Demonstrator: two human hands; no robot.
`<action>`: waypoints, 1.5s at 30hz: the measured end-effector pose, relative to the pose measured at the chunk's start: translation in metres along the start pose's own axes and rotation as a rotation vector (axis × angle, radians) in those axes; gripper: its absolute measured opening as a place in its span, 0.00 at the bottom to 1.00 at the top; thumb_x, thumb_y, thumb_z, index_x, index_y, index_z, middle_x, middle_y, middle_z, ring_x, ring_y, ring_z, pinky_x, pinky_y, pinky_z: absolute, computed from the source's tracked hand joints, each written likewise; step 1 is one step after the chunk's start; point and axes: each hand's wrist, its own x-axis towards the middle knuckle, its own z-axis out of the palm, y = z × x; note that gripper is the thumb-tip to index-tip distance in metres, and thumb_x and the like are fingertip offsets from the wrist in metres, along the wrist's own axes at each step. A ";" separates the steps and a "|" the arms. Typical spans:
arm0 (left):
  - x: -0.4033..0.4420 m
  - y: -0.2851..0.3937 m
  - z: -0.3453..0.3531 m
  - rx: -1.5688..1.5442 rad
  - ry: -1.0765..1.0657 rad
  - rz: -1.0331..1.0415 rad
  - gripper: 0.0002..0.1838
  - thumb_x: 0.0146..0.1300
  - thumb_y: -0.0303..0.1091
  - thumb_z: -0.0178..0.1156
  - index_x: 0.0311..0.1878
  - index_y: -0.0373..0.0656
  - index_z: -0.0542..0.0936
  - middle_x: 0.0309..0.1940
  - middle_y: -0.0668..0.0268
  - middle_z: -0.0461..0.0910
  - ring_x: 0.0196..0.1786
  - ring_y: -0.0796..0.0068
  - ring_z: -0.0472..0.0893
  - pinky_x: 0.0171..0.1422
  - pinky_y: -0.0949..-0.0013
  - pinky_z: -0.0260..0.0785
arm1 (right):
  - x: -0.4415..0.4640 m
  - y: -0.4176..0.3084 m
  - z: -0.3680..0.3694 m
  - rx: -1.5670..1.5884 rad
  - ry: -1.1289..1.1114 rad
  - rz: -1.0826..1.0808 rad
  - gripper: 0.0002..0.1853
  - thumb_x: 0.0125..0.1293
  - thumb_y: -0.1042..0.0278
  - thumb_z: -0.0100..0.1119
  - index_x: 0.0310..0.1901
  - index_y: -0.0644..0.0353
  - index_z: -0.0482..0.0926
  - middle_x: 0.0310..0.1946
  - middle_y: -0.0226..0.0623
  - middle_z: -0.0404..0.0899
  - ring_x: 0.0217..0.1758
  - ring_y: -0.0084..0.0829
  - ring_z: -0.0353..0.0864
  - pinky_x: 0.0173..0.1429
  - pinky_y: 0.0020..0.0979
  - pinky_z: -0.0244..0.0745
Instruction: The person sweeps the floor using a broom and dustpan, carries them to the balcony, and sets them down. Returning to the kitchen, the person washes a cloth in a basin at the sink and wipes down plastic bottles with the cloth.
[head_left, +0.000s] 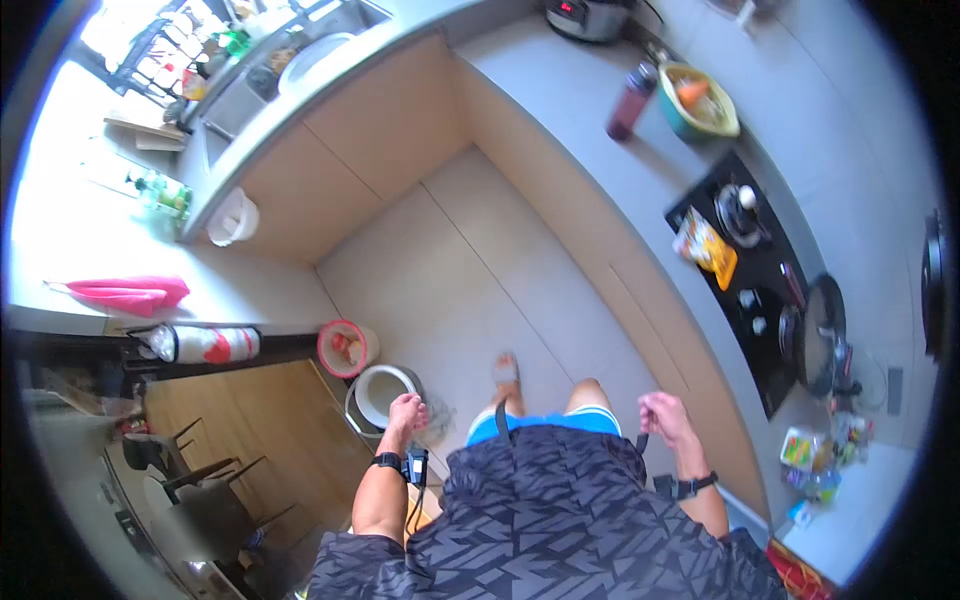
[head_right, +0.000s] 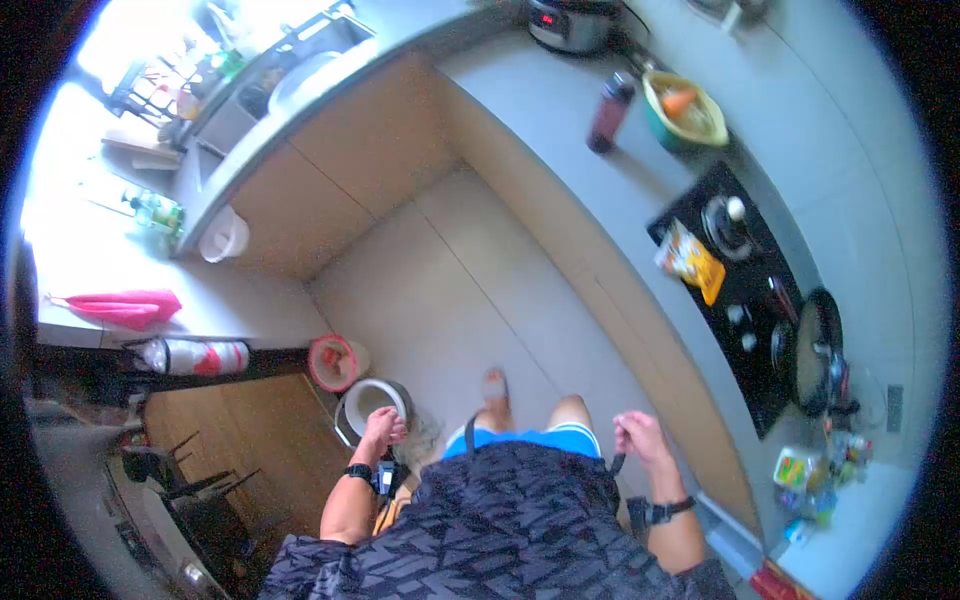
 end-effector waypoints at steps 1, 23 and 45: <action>0.010 0.026 -0.009 -0.030 -0.027 0.032 0.15 0.70 0.33 0.51 0.58 0.43 0.71 0.33 0.64 0.76 0.28 0.71 0.79 0.26 0.65 0.75 | 0.012 -0.012 0.011 -0.008 -0.017 -0.018 0.08 0.69 0.65 0.55 0.42 0.60 0.77 0.27 0.29 0.76 0.26 0.24 0.77 0.30 0.29 0.79; 0.038 0.462 -0.042 -0.132 0.080 0.432 0.20 0.70 0.34 0.54 0.64 0.40 0.70 0.43 0.61 0.78 0.39 0.70 0.81 0.39 0.66 0.79 | 0.270 -0.442 0.289 -0.560 -0.303 -0.189 0.09 0.67 0.63 0.59 0.38 0.61 0.80 0.26 0.29 0.78 0.26 0.21 0.78 0.30 0.25 0.77; 0.176 1.007 -0.239 0.115 -0.174 0.751 0.23 0.70 0.37 0.55 0.64 0.38 0.70 0.44 0.62 0.79 0.40 0.76 0.80 0.38 0.72 0.79 | 0.440 -0.811 0.858 -1.523 -0.582 -0.780 0.20 0.58 0.61 0.54 0.48 0.63 0.82 0.41 0.51 0.83 0.45 0.45 0.82 0.54 0.39 0.75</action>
